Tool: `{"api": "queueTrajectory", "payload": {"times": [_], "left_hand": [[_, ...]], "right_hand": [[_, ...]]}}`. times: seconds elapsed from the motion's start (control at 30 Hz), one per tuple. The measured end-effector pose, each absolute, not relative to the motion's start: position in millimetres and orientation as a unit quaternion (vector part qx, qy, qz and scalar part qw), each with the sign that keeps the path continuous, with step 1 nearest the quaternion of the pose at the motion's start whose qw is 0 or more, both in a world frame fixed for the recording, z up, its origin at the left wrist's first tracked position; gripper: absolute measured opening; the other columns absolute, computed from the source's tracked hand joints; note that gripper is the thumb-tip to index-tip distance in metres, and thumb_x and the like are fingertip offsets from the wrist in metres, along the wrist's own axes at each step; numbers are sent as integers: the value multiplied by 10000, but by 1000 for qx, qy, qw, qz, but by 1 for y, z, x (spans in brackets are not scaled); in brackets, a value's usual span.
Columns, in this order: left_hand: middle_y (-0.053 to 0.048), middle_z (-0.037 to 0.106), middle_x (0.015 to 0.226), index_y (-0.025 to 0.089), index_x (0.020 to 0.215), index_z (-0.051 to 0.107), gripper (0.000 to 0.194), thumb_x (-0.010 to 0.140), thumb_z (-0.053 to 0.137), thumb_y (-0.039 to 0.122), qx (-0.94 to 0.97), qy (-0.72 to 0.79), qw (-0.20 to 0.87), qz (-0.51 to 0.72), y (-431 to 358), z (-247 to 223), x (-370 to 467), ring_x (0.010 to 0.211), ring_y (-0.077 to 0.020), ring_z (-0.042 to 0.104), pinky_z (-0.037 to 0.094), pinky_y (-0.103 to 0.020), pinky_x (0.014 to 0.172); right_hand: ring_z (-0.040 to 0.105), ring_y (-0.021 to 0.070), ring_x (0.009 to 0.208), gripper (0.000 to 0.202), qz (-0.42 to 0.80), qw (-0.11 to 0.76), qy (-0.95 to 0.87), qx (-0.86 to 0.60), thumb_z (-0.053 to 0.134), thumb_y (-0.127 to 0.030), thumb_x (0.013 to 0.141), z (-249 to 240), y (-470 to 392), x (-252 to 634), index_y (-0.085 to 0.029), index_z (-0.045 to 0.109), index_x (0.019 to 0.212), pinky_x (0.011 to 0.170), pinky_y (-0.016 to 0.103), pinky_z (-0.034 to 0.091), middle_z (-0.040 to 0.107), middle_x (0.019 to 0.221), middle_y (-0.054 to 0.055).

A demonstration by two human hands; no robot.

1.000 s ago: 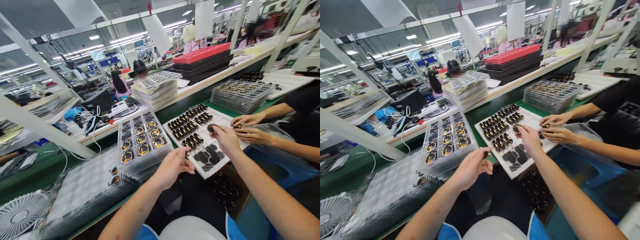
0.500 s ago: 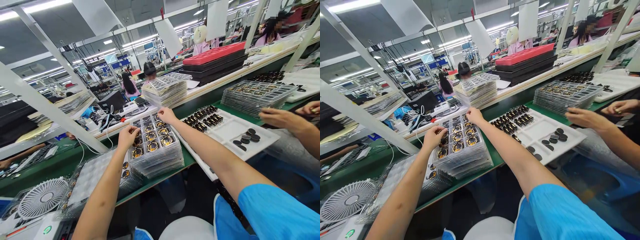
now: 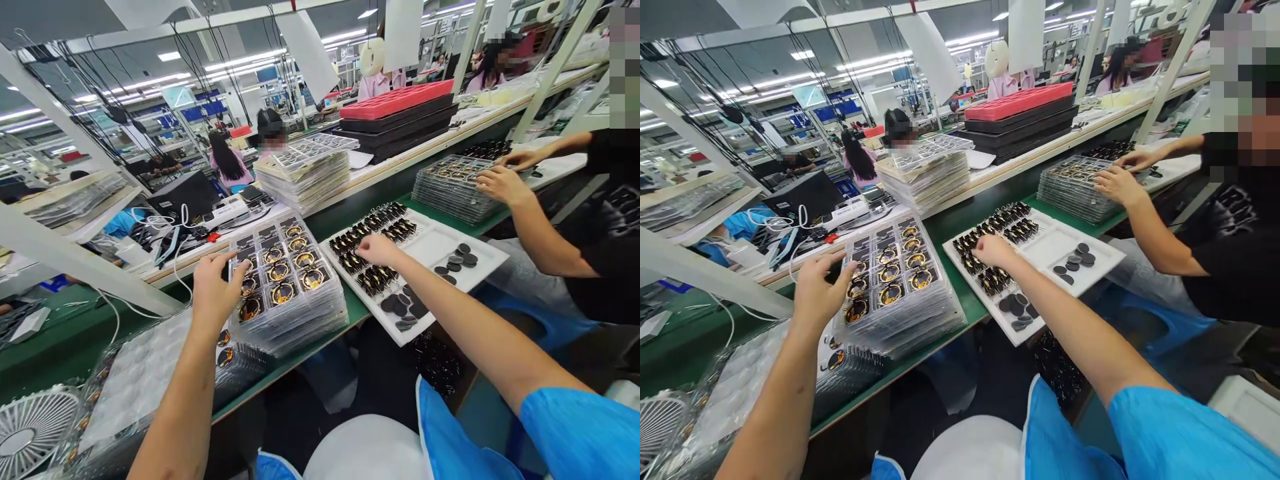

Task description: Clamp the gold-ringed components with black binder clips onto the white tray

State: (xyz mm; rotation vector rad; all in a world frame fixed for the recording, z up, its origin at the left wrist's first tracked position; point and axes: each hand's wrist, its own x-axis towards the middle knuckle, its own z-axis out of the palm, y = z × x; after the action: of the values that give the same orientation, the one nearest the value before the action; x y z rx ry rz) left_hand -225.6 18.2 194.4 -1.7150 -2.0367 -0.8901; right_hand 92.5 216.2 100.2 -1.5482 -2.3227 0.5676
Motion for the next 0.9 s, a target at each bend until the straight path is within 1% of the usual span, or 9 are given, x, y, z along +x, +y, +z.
{"api": "queueTrajectory", "payload": {"times": [0.13, 0.23, 0.4, 0.47, 0.53, 0.63, 0.7, 0.77, 0.9], "left_hand": [[-60, 673, 1061, 220, 1040, 719, 153, 908, 697, 294, -677, -564, 146, -450, -22, 188, -158, 1015, -218, 646, 517, -387, 950], [-46, 649, 1049, 232, 1073, 701, 205, 878, 726, 175, -742, -486, 55, -459, -43, 169, -110, 983, -186, 636, 523, -343, 902], [-65, 657, 1007, 216, 1013, 727, 130, 883, 724, 208, -725, -479, -136, -476, -56, 114, -64, 955, -192, 638, 528, -330, 848], [-71, 668, 996, 211, 961, 741, 83, 891, 718, 250, -678, -511, -219, -481, -60, 89, -55, 932, -194, 644, 522, -338, 848], [-81, 686, 1019, 216, 980, 748, 121, 910, 702, 303, -613, -546, -306, -482, -63, 65, -47, 958, -205, 649, 513, -360, 888], [-110, 693, 1175, 236, 1216, 685, 327, 946, 652, 417, -476, -553, -446, -519, -63, 31, -32, 1131, -241, 633, 472, -417, 1029], [-120, 656, 1292, 251, 1347, 592, 480, 934, 644, 488, -366, -500, -541, -569, -57, 12, -21, 1240, -266, 594, 470, -444, 1058], [-116, 618, 1359, 266, 1390, 540, 576, 890, 672, 521, -273, -431, -610, -606, -51, -4, -11, 1271, -294, 573, 531, -453, 983], [-108, 625, 1320, 284, 1447, 471, 704, 829, 726, 506, -195, -426, -636, -613, -44, -24, -3, 1073, -276, 660, 609, -407, 776]], "right_hand": [[694, 342, 979, 253, 156, 61, -808, -565, 736, -380, 865, 49, 174, 101, -135, 799, 866, 797, 368, 524, 765, 916, 186], [615, 392, 1140, 300, 118, 47, -807, -576, 690, -350, 888, 28, 158, 90, -88, 793, 989, 852, 408, 514, 733, 1079, 251], [603, 362, 1125, 266, 96, 54, -799, -591, 621, -313, 896, 22, 159, 89, -125, 797, 961, 807, 372, 511, 724, 1079, 220], [622, 333, 1067, 276, 110, 113, -784, -600, 605, -367, 900, 22, 158, 103, -170, 796, 928, 778, 355, 507, 730, 1033, 173], [644, 293, 928, 305, 176, 232, -746, -599, 622, -447, 880, 20, 148, 123, -190, 782, 910, 737, 343, 499, 725, 933, 122], [609, 224, 703, 399, 373, 386, -655, -532, 683, -585, 817, 17, 112, 147, -191, 738, 838, 648, 318, 478, 672, 757, 53], [611, 214, 690, 443, 504, 399, -611, -462, 725, -634, 777, 15, 78, 153, -192, 726, 805, 651, 312, 494, 672, 737, 43], [647, 235, 749, 452, 591, 375, -584, -412, 775, -635, 740, 13, 44, 149, -191, 741, 813, 717, 329, 532, 707, 775, 60], [676, 258, 834, 482, 648, 360, -526, -417, 804, -651, 712, 5, 5, 137, -188, 762, 837, 785, 354, 563, 748, 895, 100]]}}
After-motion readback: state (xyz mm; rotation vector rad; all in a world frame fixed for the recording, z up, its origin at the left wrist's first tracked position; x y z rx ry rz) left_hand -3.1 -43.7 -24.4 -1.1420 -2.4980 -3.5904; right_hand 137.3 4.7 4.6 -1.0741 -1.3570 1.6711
